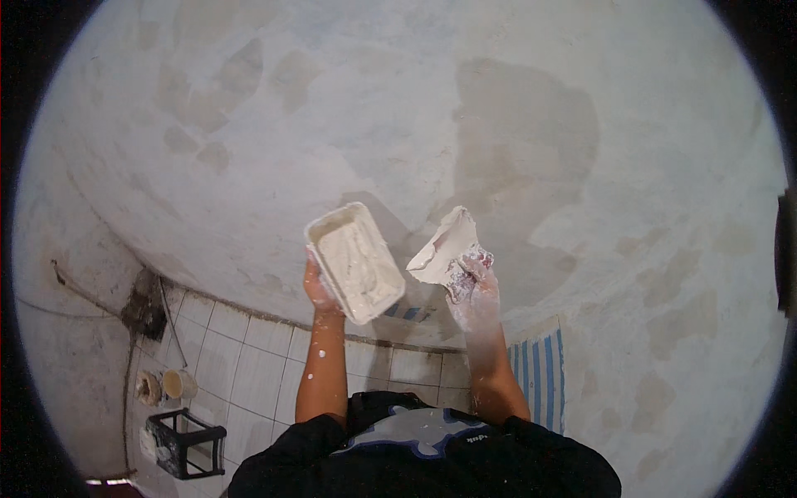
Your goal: Patching cracks and holes in a wall with spackle or putty using a putty knife.
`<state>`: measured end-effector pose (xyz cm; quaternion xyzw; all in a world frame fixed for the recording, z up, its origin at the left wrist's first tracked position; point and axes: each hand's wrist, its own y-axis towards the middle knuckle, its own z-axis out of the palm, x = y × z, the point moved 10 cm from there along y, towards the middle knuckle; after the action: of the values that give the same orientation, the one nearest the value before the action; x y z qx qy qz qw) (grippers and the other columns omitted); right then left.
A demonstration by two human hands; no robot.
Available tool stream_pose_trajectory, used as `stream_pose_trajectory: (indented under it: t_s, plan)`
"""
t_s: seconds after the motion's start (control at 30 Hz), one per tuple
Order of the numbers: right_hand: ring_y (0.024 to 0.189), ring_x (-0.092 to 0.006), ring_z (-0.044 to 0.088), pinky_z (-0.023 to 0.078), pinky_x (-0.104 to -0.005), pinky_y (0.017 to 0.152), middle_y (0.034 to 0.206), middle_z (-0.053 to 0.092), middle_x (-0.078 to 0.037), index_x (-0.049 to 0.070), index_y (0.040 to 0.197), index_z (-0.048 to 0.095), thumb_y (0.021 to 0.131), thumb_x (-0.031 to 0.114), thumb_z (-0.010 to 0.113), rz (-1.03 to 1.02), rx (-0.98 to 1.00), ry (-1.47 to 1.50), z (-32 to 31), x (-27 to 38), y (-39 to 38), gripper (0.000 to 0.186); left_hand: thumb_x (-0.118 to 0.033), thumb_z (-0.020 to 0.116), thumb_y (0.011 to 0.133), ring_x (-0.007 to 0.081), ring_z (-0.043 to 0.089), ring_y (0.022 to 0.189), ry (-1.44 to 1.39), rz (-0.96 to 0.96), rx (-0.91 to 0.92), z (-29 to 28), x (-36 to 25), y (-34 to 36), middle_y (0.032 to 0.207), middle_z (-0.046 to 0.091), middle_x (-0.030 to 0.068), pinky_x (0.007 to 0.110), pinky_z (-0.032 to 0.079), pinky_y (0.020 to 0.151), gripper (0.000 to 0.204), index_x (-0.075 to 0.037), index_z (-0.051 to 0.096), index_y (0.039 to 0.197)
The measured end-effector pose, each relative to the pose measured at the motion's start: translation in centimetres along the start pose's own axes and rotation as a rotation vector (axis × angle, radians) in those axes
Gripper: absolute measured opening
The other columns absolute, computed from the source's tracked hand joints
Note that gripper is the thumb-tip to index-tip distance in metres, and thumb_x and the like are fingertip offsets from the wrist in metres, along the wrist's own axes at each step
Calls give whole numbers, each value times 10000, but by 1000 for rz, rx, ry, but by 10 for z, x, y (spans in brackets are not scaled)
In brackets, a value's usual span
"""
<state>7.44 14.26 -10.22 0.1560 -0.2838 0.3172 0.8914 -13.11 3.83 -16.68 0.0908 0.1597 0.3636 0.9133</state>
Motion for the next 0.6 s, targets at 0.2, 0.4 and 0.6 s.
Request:
stream_pose_trajectory:
  t_s: [0.2,0.4,0.6]
  plan:
    - [958,-226,636,540,-342,819,1087,613,-110,-2,1194,500,876,33,541,-10,-67,-126,-24,-7,11,322,-447,369,977,329,528,1173,159,318,-184,-1,-77,-12,1314,506,190,442,435,1006,591,9,412,1350]
    - [1088,-257,577,482,-398,943,1162,582,-144,-36,1268,459,884,12,539,59,-169,-9,-58,-36,13,395,-447,397,971,307,570,1109,357,329,-336,26,-102,-20,1253,552,182,424,477,948,573,7,456,1315]
    - [980,-210,610,502,-332,852,1082,619,-133,-53,1174,548,893,22,570,-226,-80,-377,-67,-18,14,292,-438,414,967,302,572,1100,356,324,-260,37,-89,-18,1245,555,176,411,489,931,561,10,465,1300]
